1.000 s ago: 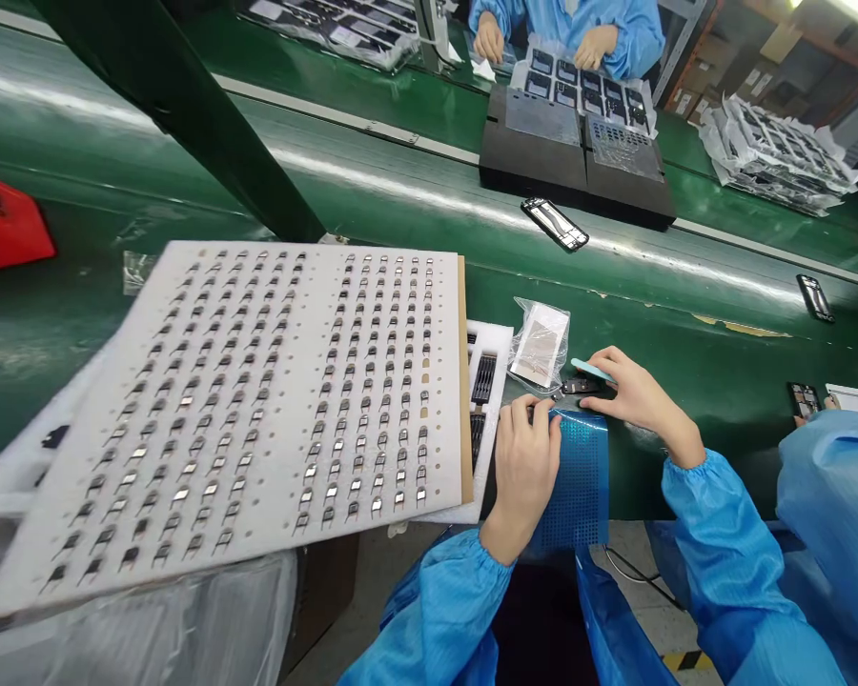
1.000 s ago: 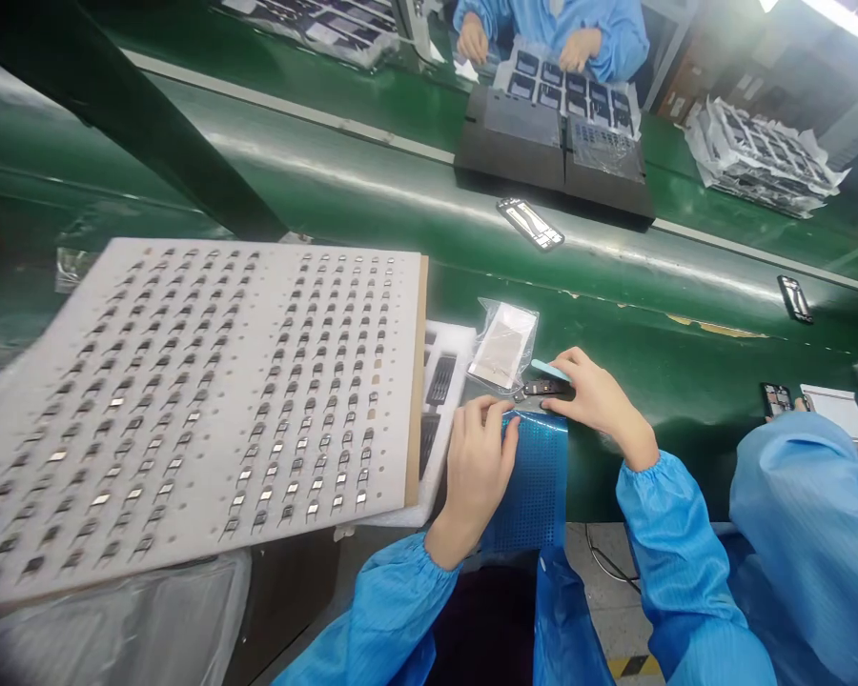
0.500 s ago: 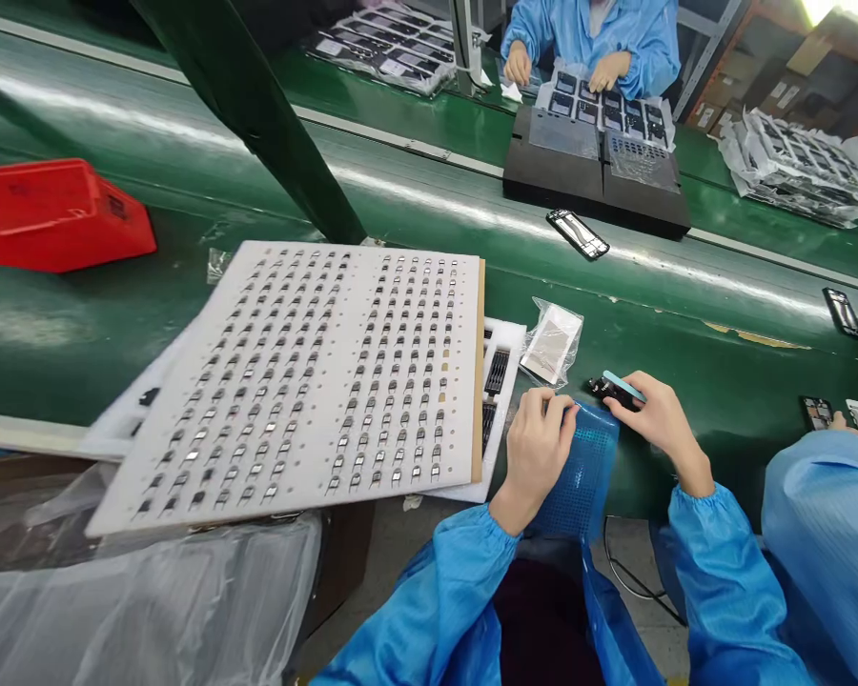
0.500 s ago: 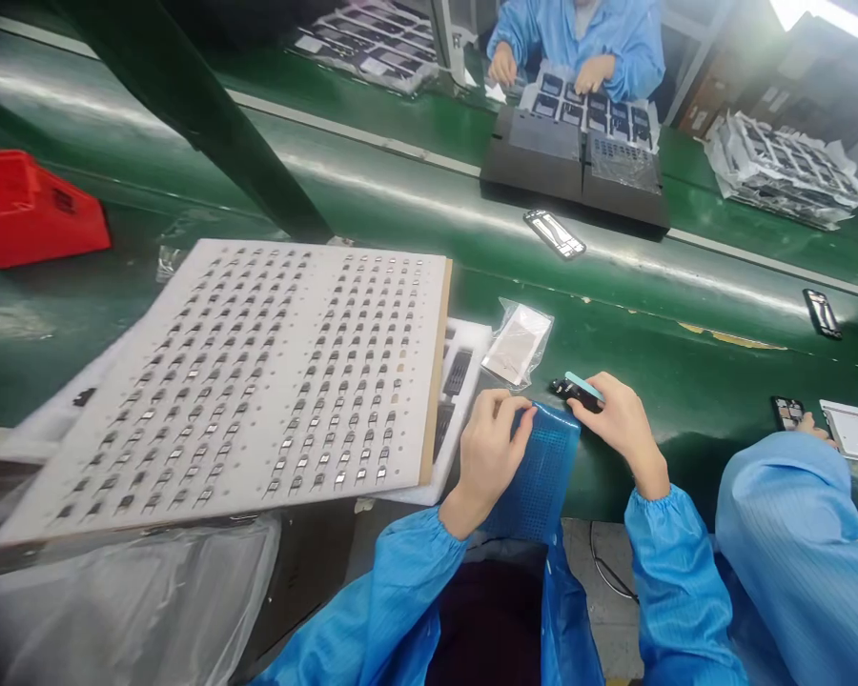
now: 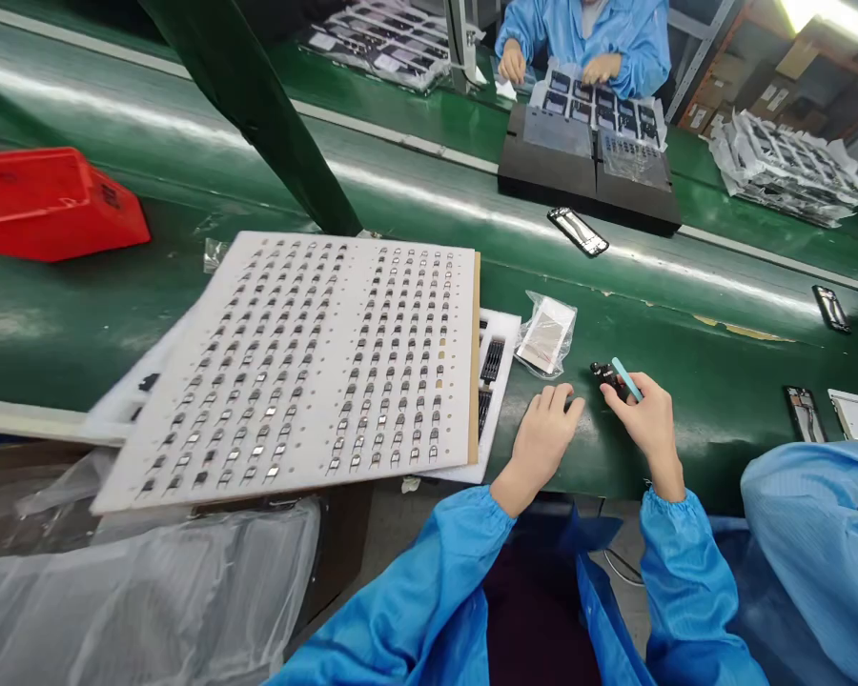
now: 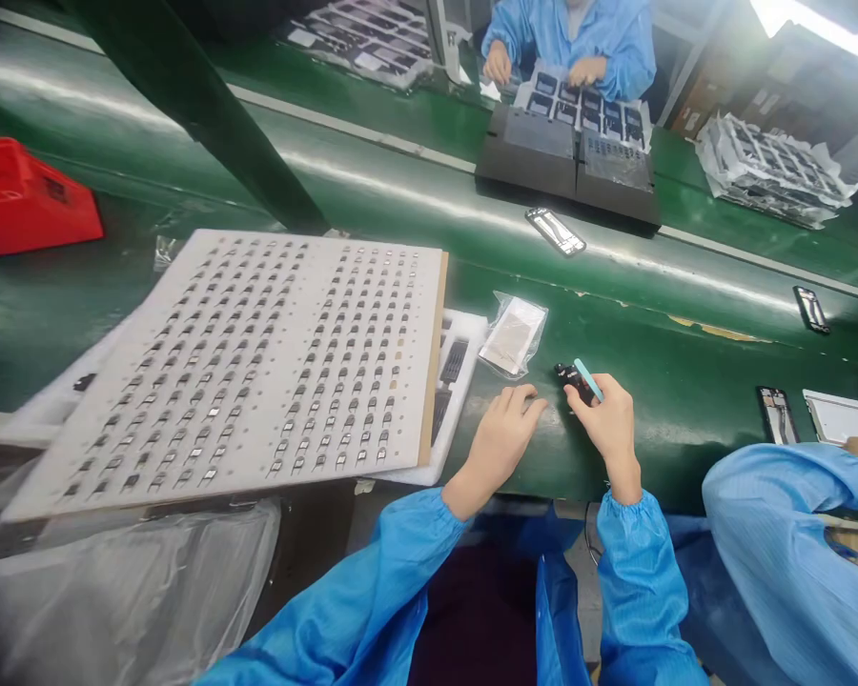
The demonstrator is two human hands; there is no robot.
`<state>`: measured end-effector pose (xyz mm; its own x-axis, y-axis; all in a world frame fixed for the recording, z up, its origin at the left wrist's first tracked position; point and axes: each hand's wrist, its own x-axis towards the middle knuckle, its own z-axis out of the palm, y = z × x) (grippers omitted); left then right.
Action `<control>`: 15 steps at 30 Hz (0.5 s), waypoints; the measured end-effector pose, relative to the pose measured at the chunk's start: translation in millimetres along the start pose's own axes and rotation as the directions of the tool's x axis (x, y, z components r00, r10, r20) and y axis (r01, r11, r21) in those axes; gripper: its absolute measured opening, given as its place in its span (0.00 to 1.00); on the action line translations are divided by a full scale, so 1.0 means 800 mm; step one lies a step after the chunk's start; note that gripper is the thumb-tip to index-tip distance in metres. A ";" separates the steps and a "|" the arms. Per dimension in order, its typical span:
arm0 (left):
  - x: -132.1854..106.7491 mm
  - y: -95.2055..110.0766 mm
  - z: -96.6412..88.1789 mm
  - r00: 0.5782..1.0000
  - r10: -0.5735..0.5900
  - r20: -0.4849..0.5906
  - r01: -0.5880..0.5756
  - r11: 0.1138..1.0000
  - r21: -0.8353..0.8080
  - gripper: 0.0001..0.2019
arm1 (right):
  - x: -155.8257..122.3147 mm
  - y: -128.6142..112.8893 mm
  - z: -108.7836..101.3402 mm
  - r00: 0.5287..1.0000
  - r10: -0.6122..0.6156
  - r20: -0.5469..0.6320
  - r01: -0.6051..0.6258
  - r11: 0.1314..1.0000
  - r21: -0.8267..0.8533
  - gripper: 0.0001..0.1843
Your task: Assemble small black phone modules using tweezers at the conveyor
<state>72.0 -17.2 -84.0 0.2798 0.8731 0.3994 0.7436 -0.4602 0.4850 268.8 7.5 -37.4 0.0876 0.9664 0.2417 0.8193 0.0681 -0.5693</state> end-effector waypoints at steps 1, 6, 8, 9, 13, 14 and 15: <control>-0.004 0.000 -0.003 0.999 0.011 0.035 -0.010 1.000 -0.022 0.12 | -0.004 0.002 0.002 1.000 0.001 -0.020 -0.001 1.000 -0.022 0.18; -0.089 0.031 0.003 0.949 0.129 0.287 -0.059 0.969 -0.240 0.12 | -0.015 0.008 0.012 0.996 0.039 -0.079 -0.048 0.992 -0.114 0.12; -0.140 0.050 0.020 0.869 0.263 0.419 -0.094 0.919 -0.382 0.08 | -0.016 0.011 0.017 0.994 0.041 -0.097 -0.055 0.988 -0.144 0.11; -0.164 0.056 0.033 0.827 0.300 0.475 -0.080 0.900 -0.429 0.11 | -0.017 0.012 0.019 0.993 0.022 -0.113 -0.041 0.985 -0.166 0.10; -0.218 0.043 0.090 0.756 0.150 0.637 0.127 0.921 -0.368 0.20 | -0.021 0.014 0.025 0.994 -0.039 -0.106 0.012 0.970 -0.243 0.08; -0.221 0.034 0.102 0.746 0.095 0.659 0.182 0.923 -0.339 0.21 | -0.021 0.014 0.025 0.994 -0.043 -0.097 0.018 0.968 -0.250 0.08; -0.222 0.026 0.111 0.738 0.050 0.673 0.229 0.919 -0.320 0.21 | -0.021 0.014 0.026 0.995 -0.046 -0.091 0.022 0.968 -0.249 0.07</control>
<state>91.6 -167.2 -213.9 0.6525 0.7298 -0.2041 0.5530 -0.2745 0.7866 265.1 -3.2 -64.1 0.1009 0.9358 0.3378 0.9364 0.0253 -0.3500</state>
